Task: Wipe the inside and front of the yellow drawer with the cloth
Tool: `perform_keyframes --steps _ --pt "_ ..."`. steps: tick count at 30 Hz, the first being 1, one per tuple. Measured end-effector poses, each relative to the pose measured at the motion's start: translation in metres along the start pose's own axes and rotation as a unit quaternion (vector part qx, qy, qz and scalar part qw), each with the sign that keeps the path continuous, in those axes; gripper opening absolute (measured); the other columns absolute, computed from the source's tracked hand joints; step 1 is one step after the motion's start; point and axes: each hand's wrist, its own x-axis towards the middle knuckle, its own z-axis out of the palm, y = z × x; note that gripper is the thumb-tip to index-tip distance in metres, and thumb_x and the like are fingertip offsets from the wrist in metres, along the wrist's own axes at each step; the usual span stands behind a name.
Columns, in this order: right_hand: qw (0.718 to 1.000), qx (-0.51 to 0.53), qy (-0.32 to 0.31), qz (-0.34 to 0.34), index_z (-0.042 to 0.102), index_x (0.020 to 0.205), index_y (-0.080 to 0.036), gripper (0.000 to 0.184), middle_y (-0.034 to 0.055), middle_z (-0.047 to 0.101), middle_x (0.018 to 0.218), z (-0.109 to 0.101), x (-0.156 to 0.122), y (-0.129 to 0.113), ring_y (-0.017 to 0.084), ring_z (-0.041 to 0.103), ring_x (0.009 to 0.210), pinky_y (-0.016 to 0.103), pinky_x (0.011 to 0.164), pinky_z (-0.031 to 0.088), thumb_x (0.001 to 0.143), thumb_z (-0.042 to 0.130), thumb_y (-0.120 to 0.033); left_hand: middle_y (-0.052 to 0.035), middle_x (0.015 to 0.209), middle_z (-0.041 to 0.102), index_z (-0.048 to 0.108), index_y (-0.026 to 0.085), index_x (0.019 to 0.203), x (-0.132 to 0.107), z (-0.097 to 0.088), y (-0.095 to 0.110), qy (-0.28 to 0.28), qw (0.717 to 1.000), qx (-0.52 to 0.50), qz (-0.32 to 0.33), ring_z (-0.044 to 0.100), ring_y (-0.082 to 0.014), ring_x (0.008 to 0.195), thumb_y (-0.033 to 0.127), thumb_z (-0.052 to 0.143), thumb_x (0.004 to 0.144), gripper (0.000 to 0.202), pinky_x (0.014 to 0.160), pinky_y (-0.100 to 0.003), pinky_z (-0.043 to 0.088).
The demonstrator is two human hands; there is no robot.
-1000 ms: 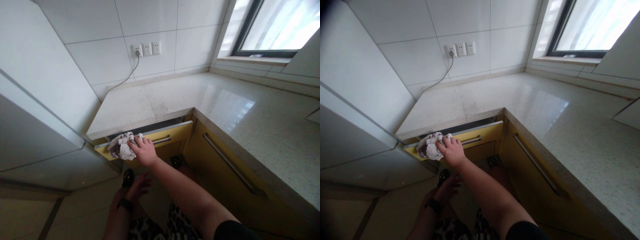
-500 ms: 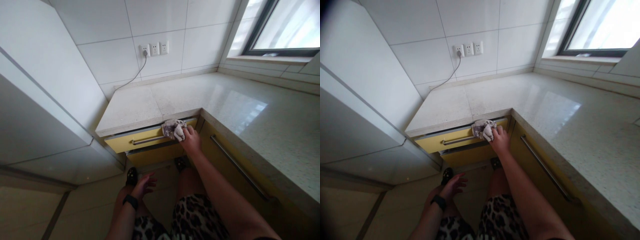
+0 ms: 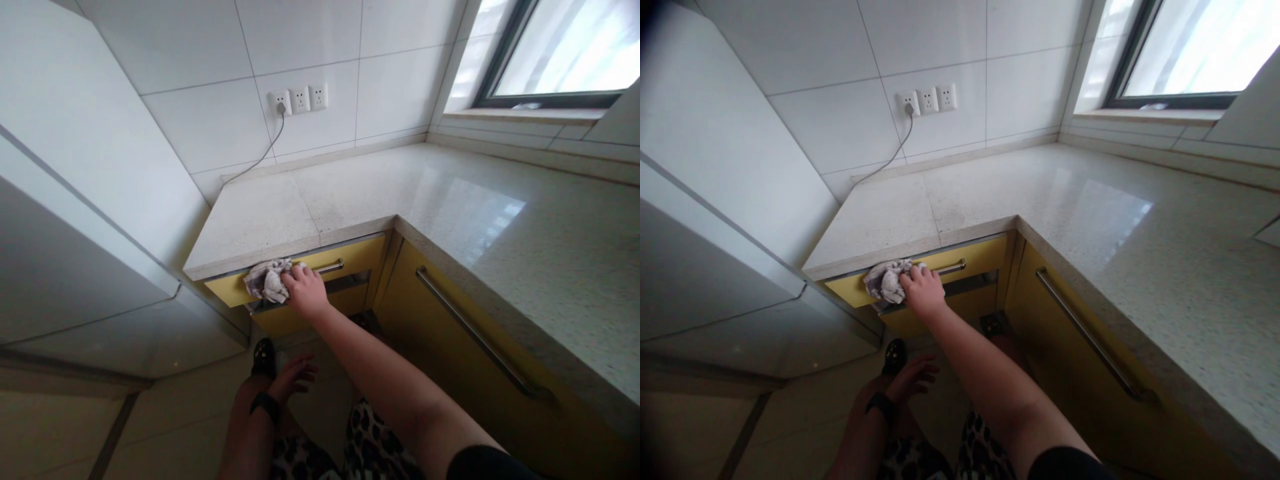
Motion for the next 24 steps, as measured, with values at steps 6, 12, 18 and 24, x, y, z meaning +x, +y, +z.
perform_keyframes --steps 6,12,18,24 --pt "0.999 0.016 -0.026 -0.023 0.058 0.115 -0.028 0.039 0.0074 0.055 0.116 0.005 0.018 -0.021 0.026 0.047 0.100 0.039 0.081 0.039 0.079 0.065 -0.042 -0.0170 0.120 0.061 0.050 0.020 0.134 -0.005 -0.008 -0.006 0.011 1.000 -0.004 0.008 0.061 -0.0224 0.097 0.056 0.060 0.083 0.064 0.070 -0.029 0.045" --pt "0.998 -0.016 0.022 0.060 0.058 0.123 -0.029 0.040 0.0090 0.054 0.118 -0.010 -0.010 0.062 0.026 0.046 0.102 0.037 0.085 0.034 0.085 0.057 -0.043 -0.0157 0.122 0.061 0.051 0.021 0.135 -0.020 -0.006 0.003 0.008 0.999 0.033 0.024 0.060 -0.0222 0.099 0.055 0.056 0.086 0.060 0.074 -0.031 0.045" --pt "0.973 -0.020 0.098 0.207 0.061 0.116 -0.022 0.040 0.0103 0.054 0.115 -0.003 -0.032 0.146 0.021 0.048 0.095 0.031 0.078 0.034 0.081 0.060 -0.040 -0.0149 0.118 0.063 0.054 0.020 0.132 -0.015 0.017 0.023 0.004 0.995 0.097 -0.009 0.059 -0.0240 0.100 0.057 0.058 0.080 0.063 0.073 -0.031 0.044" --pt "0.913 0.048 0.138 0.382 0.058 0.116 -0.015 0.052 0.0121 0.055 0.107 0.037 -0.044 0.171 0.019 0.051 0.088 0.030 0.069 0.034 0.077 0.061 -0.049 -0.0129 0.111 0.066 0.060 0.021 0.126 -0.010 0.036 0.025 -0.007 0.984 0.174 -0.038 0.059 -0.0238 0.094 0.052 0.059 0.078 0.057 0.068 -0.029 0.041"
